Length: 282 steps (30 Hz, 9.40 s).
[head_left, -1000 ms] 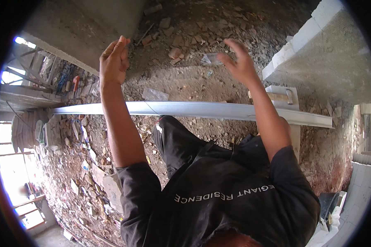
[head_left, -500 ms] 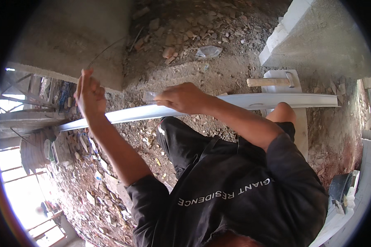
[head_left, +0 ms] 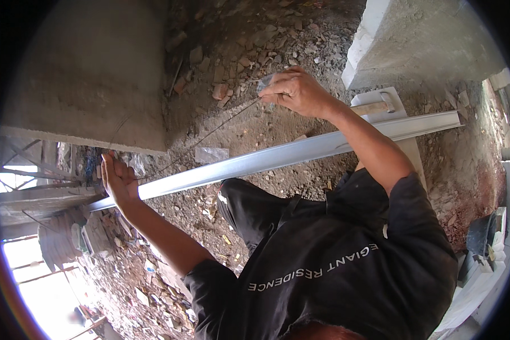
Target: The person secures a long metal frame to a concrete wall using a hammer and nails. They then pick up a hand saw and cut a small piece of wood.
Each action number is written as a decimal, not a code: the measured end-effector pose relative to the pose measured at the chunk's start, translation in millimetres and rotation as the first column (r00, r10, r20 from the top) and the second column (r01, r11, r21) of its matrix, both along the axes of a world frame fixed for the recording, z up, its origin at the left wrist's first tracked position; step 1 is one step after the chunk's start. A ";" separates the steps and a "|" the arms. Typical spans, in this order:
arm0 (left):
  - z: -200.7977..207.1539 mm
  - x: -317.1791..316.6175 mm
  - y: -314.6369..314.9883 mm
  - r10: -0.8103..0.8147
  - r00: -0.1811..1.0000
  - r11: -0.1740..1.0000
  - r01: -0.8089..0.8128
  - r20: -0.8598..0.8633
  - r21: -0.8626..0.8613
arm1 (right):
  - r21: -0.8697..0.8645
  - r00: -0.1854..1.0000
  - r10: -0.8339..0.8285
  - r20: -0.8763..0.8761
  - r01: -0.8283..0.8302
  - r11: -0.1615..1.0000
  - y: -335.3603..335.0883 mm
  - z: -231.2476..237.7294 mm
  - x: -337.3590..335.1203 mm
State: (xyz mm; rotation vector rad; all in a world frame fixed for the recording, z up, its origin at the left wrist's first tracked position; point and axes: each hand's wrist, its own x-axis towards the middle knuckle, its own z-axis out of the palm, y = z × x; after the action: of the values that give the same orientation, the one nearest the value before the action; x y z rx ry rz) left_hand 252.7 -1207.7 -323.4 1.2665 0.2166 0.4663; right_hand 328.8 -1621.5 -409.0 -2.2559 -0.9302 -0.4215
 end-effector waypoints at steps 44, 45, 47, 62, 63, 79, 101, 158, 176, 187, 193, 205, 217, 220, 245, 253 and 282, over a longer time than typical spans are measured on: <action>42.9 10.7 -144.5 -0.091 0.993 0.872 0.042 0.078 0.487 | 0.415 0.969 0.116 0.218 -0.200 0.888 101.5 117.8 -2.6; 43.2 10.2 -145.1 -0.095 0.993 0.889 0.054 0.066 0.455 | 0.384 0.972 0.091 0.214 -0.170 0.907 100.0 121.4 -5.9; 37.2 13.3 -148.8 -0.064 0.985 0.908 -0.009 0.158 0.419 | 0.366 0.974 0.051 0.219 -0.131 0.921 99.5 122.3 -11.5; 38.1 39.1 -193.7 0.234 0.882 0.969 -0.177 0.408 -0.172 | 0.396 0.944 -0.062 0.324 -0.076 0.915 135.7 83.3 -33.3; 33.7 39.6 -190.9 0.237 0.890 0.964 -0.166 0.390 -0.207 | 0.408 0.980 0.001 0.197 -0.083 0.909 137.0 80.5 -41.8; 41.3 10.8 -172.9 -0.189 0.835 0.837 0.412 0.517 -0.360 | 0.609 0.864 0.355 -0.356 -0.074 0.790 113.7 88.4 -68.2; 28.5 33.0 -215.6 0.356 0.888 0.932 -0.314 0.291 -0.182 | 0.408 0.973 -0.025 -0.229 0.120 0.905 59.3 39.0 -91.1; -151.7 40.2 -318.9 -0.349 0.936 0.915 0.332 -0.039 -0.228 | 0.298 0.896 -0.159 -0.415 0.299 0.907 -49.6 -29.6 -33.3; -145.6 35.6 -320.8 -0.463 0.868 0.855 0.490 -0.176 0.167 | 0.205 0.942 -0.206 -0.266 0.264 0.942 -55.9 -42.4 -29.3; -152.1 39.9 -322.2 -0.350 0.923 0.937 0.345 -0.161 -0.058 | 0.200 0.955 -0.228 -0.192 0.265 0.943 -61.7 -51.5 -31.7; -148.0 37.4 -331.2 -0.309 0.926 0.951 0.300 -0.217 -0.072 | 0.226 0.958 -0.249 -0.140 0.276 0.934 -60.2 -61.1 -33.1; -155.9 33.8 -338.8 -0.295 0.946 0.955 0.286 -0.137 -0.083 | 0.222 0.956 -0.281 -0.087 0.293 0.930 -53.9 -57.6 -36.7; -170.2 33.3 -342.6 -0.356 0.922 0.909 0.380 -0.154 0.172 | 0.181 0.935 -0.309 -0.174 0.339 0.923 -61.5 -63.2 -37.3; -167.7 33.6 -343.7 -0.328 0.941 0.945 0.327 -0.081 -0.018 | 0.214 0.944 -0.304 -0.131 0.326 0.921 -55.7 -63.4 -36.2; -161.7 39.2 -340.8 -0.165 0.984 0.928 0.180 -0.074 0.325 | 0.280 0.960 -0.246 -0.135 0.275 0.920 -48.3 -57.0 -44.6; -115.2 33.0 -338.3 -0.315 0.949 0.948 0.315 0.012 -0.032 | 0.540 0.867 0.195 -0.459 0.097 0.836 -69.6 -31.8 -44.1; -59.1 40.4 -298.7 -0.645 0.761 -0.105 0.006 -0.073 0.994 | -0.132 0.998 -0.058 0.026 0.061 0.989 -86.2 1.8 -24.3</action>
State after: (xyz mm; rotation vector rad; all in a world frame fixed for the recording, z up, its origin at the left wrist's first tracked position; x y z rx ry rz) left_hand 293.1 -1506.4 -382.5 2.5292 -1.1904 0.3958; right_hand 304.5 -1707.7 -407.2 -2.4090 -0.9284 -0.4224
